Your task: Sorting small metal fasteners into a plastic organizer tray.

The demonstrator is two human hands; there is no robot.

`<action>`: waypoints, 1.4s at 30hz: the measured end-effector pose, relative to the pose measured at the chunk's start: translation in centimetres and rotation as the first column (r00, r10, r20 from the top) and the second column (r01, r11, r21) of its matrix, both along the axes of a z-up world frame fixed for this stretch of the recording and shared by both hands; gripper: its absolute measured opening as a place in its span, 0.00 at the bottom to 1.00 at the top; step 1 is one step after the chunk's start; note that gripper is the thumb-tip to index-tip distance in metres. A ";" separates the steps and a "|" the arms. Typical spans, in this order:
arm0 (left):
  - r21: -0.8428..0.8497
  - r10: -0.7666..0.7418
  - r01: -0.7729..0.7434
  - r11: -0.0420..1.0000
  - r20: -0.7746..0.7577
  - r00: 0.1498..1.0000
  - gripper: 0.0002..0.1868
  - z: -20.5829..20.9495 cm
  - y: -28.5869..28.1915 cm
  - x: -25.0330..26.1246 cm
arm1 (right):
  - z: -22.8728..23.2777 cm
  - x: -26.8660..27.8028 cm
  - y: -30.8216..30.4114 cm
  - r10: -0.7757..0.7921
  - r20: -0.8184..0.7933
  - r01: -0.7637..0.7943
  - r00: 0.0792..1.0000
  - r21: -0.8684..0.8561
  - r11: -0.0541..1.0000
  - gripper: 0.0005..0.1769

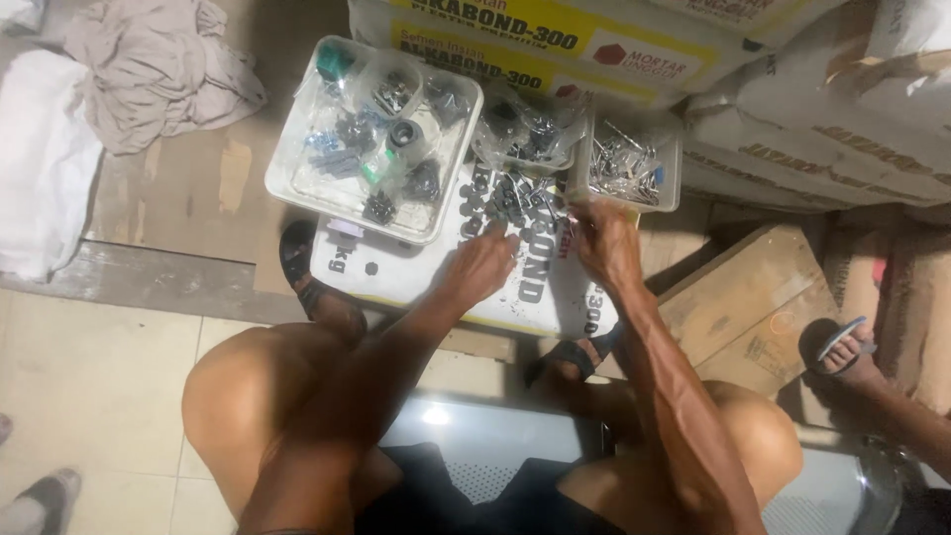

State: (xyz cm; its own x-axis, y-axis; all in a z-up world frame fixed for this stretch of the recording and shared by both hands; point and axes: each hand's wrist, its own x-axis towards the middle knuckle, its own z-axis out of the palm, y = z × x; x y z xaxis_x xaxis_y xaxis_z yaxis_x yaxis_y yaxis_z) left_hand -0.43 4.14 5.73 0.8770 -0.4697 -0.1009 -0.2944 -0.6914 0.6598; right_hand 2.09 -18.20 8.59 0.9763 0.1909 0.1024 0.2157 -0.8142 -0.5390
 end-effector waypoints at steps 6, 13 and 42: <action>0.135 -0.027 0.018 0.991 0.066 0.997 0.07 -1.8 -0.2 0.3 | -5.7 -1.2 -1.6 -0.279 -0.327 0.165 0.903 -0.336 0.927 0.12; 0.161 0.019 -0.028 0.987 0.059 0.998 0.07 -5.0 -0.9 0.7 | -8.4 -1.8 -1.7 -0.233 -0.268 0.099 0.935 -0.433 0.896 0.07; -0.513 0.391 -0.482 0.710 -0.282 0.876 0.12 -2.0 -3.2 0.5 | -10.0 -2.3 2.4 -0.173 -0.264 0.250 0.949 0.293 0.923 0.04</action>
State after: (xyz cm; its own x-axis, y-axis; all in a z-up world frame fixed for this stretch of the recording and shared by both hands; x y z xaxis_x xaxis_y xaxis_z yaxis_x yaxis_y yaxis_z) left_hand 0.07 0.90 3.71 0.9948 -0.0496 -0.0887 0.0757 -0.2202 0.9725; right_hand -0.18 -15.85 -1.40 0.9938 -0.0284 -0.1079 -0.1031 -0.6032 -0.7909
